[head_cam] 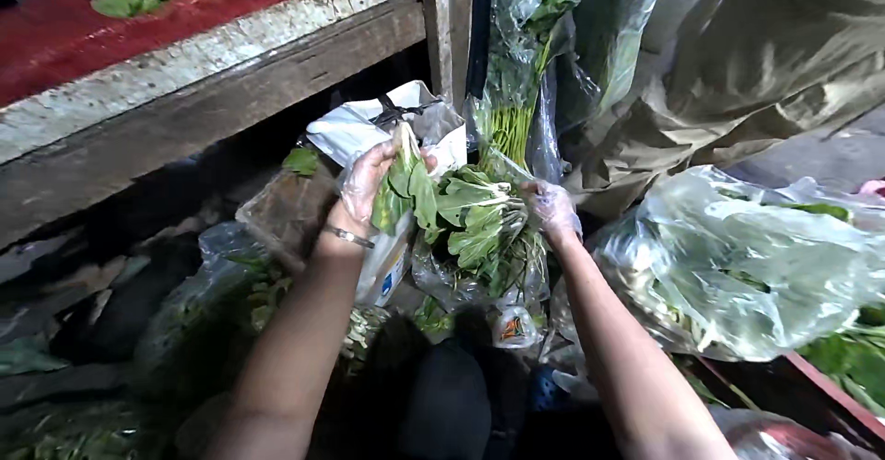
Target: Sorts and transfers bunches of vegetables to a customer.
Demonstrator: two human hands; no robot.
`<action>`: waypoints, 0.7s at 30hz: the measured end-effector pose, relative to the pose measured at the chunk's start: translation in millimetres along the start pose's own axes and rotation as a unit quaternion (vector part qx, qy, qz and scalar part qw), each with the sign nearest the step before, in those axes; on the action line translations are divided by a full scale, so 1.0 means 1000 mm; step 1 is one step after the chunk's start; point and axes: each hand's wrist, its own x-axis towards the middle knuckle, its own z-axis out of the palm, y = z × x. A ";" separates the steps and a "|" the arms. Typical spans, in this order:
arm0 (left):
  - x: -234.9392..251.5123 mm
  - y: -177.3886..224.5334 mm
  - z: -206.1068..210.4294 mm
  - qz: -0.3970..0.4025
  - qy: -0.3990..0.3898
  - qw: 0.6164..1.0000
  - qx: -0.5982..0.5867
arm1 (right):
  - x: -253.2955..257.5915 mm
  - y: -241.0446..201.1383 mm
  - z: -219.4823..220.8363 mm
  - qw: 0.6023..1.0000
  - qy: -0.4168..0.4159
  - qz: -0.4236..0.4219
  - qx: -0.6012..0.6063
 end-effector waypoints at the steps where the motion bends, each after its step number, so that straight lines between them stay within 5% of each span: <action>1: -0.003 -0.006 -0.004 0.003 0.002 1.000 -0.015 | 0.007 -0.008 0.001 0.997 -0.027 -0.028 -0.063; 5: -0.004 -0.015 -0.017 0.010 0.007 1.000 -0.020 | 0.027 -0.017 0.010 0.968 -0.118 -0.076 -0.209; 10: -0.009 -0.017 -0.017 -0.003 -0.035 0.998 -0.058 | 0.036 -0.006 0.011 0.965 -0.109 -0.091 -0.222; 13: -0.015 -0.022 -0.019 0.014 -0.033 0.999 0.017 | 0.042 -0.001 0.013 0.964 -0.103 -0.081 -0.230; 17: -0.038 -0.029 -0.004 0.082 0.074 0.988 0.111 | 0.012 -0.028 0.003 0.972 -0.066 -0.059 -0.216; 21: -0.059 -0.047 0.029 0.110 0.139 0.978 0.107 | -0.052 -0.056 -0.031 0.981 -0.082 -0.136 -0.114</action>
